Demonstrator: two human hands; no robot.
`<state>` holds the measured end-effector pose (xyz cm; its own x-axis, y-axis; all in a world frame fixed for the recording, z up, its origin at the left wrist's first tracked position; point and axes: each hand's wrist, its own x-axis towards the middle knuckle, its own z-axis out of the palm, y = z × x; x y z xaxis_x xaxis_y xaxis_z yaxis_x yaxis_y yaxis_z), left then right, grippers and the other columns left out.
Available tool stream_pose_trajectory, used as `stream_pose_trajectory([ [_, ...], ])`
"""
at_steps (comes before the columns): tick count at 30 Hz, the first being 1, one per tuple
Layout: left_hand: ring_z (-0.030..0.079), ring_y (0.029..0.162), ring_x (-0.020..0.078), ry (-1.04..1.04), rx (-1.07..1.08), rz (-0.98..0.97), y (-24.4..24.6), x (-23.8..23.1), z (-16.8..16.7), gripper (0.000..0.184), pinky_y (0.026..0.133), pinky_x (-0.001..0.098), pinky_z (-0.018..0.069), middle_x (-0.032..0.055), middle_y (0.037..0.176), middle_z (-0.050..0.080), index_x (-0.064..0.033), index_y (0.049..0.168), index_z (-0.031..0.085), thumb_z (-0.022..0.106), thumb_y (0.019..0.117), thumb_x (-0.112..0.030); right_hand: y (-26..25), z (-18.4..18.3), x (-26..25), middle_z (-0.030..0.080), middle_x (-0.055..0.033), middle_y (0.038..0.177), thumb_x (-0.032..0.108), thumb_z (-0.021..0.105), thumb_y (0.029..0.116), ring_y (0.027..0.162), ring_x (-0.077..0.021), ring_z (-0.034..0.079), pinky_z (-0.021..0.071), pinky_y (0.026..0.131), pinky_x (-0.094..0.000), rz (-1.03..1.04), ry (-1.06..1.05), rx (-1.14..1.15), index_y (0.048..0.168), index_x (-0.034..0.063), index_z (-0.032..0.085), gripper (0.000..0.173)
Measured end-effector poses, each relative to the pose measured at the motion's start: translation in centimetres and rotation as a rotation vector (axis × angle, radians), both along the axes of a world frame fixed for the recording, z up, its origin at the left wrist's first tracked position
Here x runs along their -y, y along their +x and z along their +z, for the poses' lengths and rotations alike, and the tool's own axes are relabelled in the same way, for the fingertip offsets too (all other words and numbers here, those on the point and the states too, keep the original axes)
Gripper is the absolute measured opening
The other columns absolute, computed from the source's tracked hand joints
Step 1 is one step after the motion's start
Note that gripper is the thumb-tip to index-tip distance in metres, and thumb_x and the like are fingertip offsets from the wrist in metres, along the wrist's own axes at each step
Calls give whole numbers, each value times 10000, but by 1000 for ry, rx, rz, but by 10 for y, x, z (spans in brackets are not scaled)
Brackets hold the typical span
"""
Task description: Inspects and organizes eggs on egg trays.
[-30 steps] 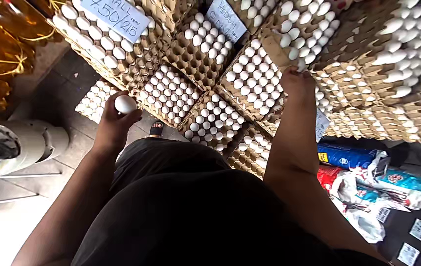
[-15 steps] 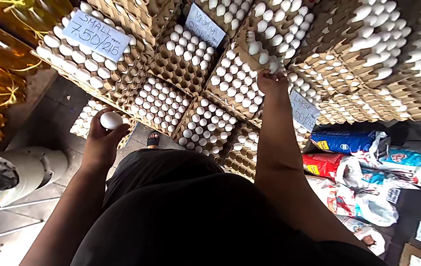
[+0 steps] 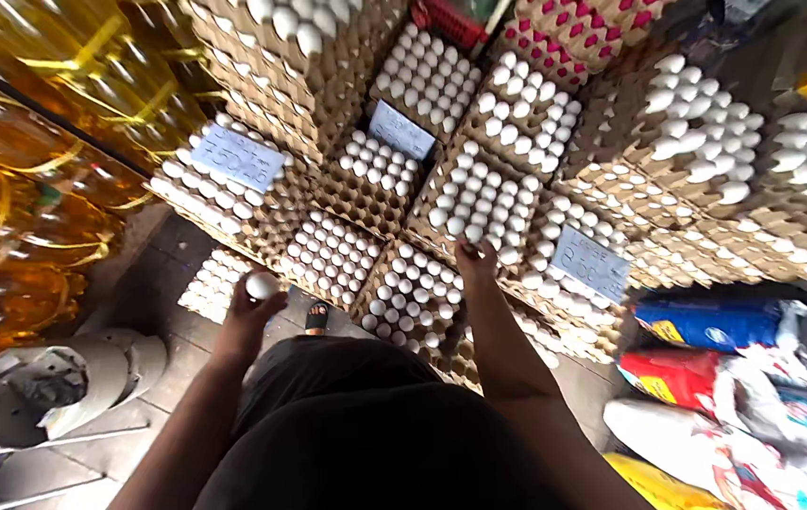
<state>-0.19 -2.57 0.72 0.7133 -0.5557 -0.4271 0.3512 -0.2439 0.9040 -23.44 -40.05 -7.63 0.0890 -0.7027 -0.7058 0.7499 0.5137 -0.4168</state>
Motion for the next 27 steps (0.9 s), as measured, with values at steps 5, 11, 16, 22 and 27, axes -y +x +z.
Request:
stream_pose_trajectory([
  [5, 687, 993, 193, -28, -35, -18, 2, 4, 1, 665, 860, 342, 597, 164, 1308, 600, -10, 1500, 359, 676, 916, -37, -1, -16, -2, 561, -25, 820, 300, 468, 1049, 645, -122, 600, 583, 646, -269, -2, 17, -38, 1063, 142, 481, 159],
  [11, 689, 996, 202, -57, -37, -26, 2, 4, 0, 669, 854, 346, 601, 165, 1307, 602, -21, 1480, 389, 703, 889, -46, 11, 12, -34, 470, 14, 764, 209, 510, 1026, 578, -91, 501, 521, 580, -243, 180, 79, -226, 1003, 176, 443, 78],
  [16, 691, 1003, 182, -43, 8, -97, -1, 11, 2, 654, 867, 332, 600, 163, 1283, 611, -19, 1463, 409, 722, 889, -23, 39, 24, -92, 508, 52, 624, 217, 517, 1057, 492, -66, 523, 525, 504, -247, 755, -70, -339, 1010, 133, 561, 105],
  [22, 693, 1069, 185, -77, 156, -273, -2, 30, 0, 632, 904, 329, 606, 166, 1315, 614, 12, 1431, 452, 748, 874, -15, 56, 49, -134, 468, 56, 732, 300, 566, 1060, 558, -61, 438, 436, 545, -249, 1455, -397, -413, 1268, 84, 591, 301],
  [27, 707, 1028, 179, -79, 155, -381, -6, 51, -1, 632, 887, 329, 608, 166, 1298, 628, 11, 1433, 453, 748, 876, -43, 40, 54, -122, 612, -70, 896, 363, 587, 1057, 686, -135, 527, 477, 642, -334, 1538, -472, -663, 1298, 53, 628, 394],
])
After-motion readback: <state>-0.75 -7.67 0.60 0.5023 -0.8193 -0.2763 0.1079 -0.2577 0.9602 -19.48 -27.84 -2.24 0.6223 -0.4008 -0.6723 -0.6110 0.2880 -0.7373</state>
